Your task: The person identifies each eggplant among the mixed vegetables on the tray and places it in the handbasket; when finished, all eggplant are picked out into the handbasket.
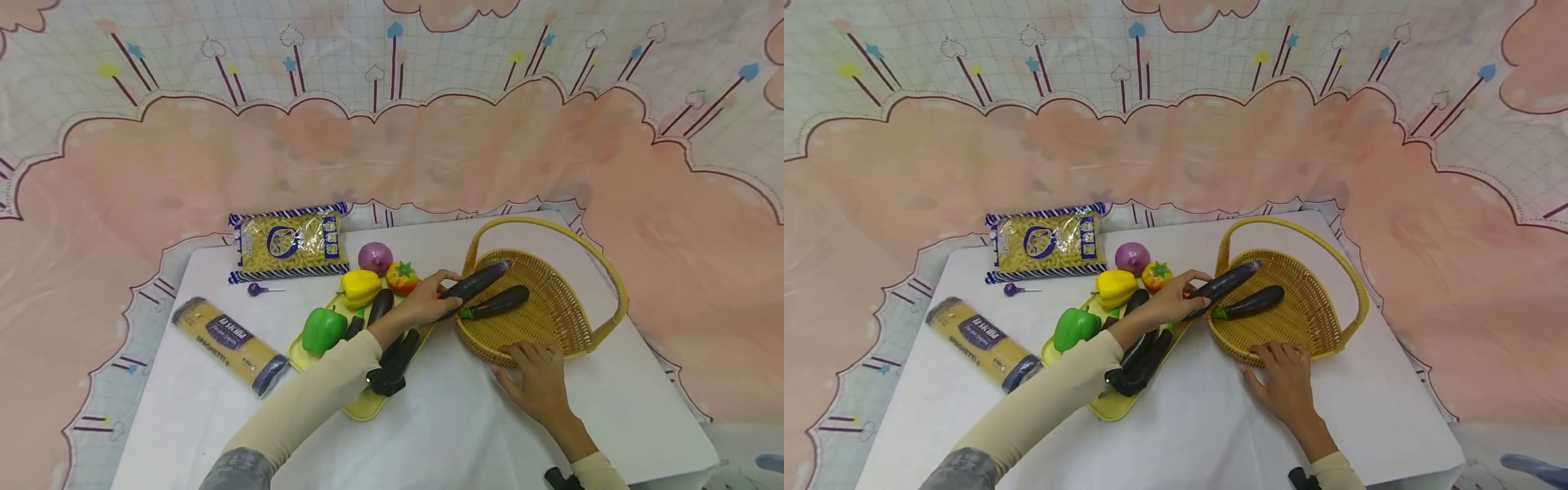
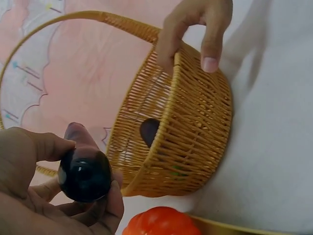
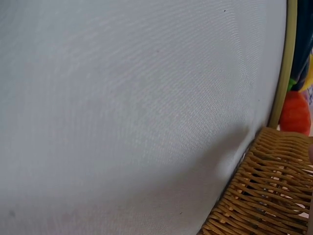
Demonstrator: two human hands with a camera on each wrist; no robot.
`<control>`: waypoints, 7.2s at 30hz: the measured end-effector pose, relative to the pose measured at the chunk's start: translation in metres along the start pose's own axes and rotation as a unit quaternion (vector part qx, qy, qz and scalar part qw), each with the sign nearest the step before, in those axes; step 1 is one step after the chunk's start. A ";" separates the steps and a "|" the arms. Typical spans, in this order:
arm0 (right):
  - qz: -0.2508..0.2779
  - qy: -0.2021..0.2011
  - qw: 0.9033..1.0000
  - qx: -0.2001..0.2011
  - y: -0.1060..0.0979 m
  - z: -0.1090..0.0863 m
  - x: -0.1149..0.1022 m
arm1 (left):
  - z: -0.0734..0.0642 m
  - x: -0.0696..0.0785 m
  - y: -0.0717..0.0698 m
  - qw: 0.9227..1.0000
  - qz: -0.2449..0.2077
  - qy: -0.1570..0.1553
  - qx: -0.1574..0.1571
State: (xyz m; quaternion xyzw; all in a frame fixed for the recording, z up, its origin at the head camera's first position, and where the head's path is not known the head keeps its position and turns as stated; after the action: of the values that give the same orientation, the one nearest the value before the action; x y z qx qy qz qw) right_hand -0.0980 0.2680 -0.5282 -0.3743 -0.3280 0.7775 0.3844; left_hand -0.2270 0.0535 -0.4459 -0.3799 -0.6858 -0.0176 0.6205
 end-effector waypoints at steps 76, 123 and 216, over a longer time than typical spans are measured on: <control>-0.005 -0.017 0.999 0.037 -0.001 0.002 -0.002 | -0.110 -0.075 0.021 0.949 0.295 -0.005 0.108; -0.004 -0.009 0.999 0.036 0.003 0.001 -0.003 | -0.096 -0.018 -0.019 0.969 0.245 0.003 0.027; -0.003 -0.009 0.999 0.032 0.002 -0.001 -0.003 | -0.111 -0.094 -0.029 0.942 0.315 0.011 0.114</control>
State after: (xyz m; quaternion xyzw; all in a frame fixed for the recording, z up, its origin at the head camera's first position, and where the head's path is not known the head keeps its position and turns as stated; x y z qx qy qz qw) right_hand -0.0969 0.2640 -0.5293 -0.3541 -0.3069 0.7899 0.3955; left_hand -0.1550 -0.0693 -0.4881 -0.5029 -0.5216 0.2529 0.6411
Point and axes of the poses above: each hand's wrist, its own z-axis towards the middle knuckle, its own y-axis out of the palm, x = y × z, the point moved 3 cm from there along z, towards the middle knuckle, and after that the axes turned 5 degrees about z, right-handed, at the moved point
